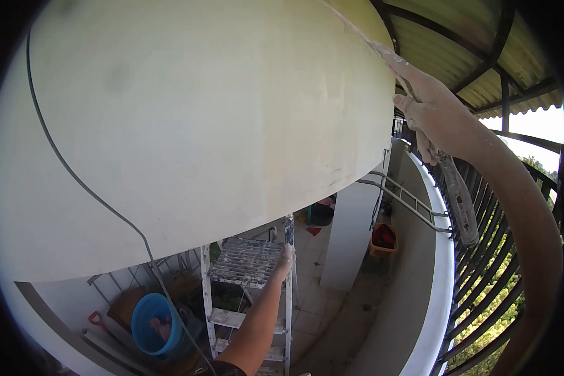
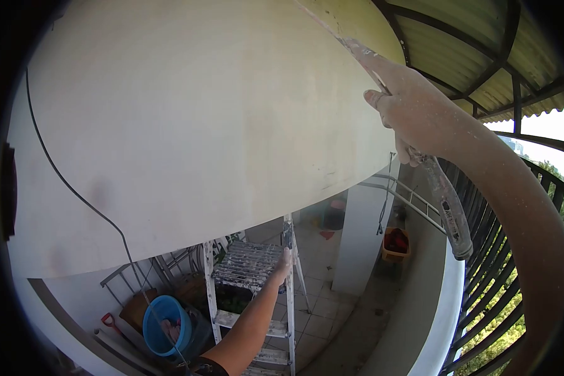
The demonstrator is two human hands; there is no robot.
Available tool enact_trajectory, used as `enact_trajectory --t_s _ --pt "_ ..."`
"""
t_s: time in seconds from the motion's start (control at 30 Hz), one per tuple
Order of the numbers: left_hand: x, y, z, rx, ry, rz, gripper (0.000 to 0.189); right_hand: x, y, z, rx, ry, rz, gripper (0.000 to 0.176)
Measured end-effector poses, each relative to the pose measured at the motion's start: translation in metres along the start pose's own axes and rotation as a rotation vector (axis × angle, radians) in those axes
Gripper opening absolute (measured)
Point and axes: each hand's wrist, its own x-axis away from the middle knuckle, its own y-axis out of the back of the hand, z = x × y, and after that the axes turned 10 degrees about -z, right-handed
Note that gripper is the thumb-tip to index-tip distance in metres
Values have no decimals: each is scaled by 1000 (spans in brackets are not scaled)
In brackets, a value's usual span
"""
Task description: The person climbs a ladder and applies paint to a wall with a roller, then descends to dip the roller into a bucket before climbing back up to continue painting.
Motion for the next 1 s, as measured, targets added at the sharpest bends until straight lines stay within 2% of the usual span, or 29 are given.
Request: enact_trajectory --t_s 0.03,0.13,0.23,0.33,0.43,0.53,0.63,0.73,0.77,0.83,0.93,1.0 --pt "1 0 -2 -10 -1 -12 45 -7 -5 2 -14 37 -30 55" --pt "-2 3 3 -22 0 25 46 -35 -14 10 -64 -106 55 55" --pt "-7 -1 13 12 -55 -22 46 -44 -29 21 -110 -109 -9 54" --pt "-8 2 16 -22 -45 8 47 -54 -46 24 -175 6 -158 54" --pt "-13 3 22 -30 -63 18 49 -64 -50 28 -46 54 -236 50" --pt "-9 3 17 -20 -45 1 50 -74 -53 20 77 252 -247 47" --pt "0 4 3 -39 -33 24 50 -70 -54 20 142 65 -119 47" --pt "-8 5 13 -26 4 37 51 -65 -69 -25 144 504 -314 51" --pt "-8 4 17 -29 -23 26 51 -58 -69 -41 183 540 -300 52" --pt "-9 2 16 -40 -78 4 51 -31 -63 -49 294 484 -212 53" --pt "-27 0 44 -20 -24 -19 51 10 -53 -45 493 288 -11 54" --pt "-19 -3 33 -21 -40 -57 51 29 -53 -35 593 179 104 54"
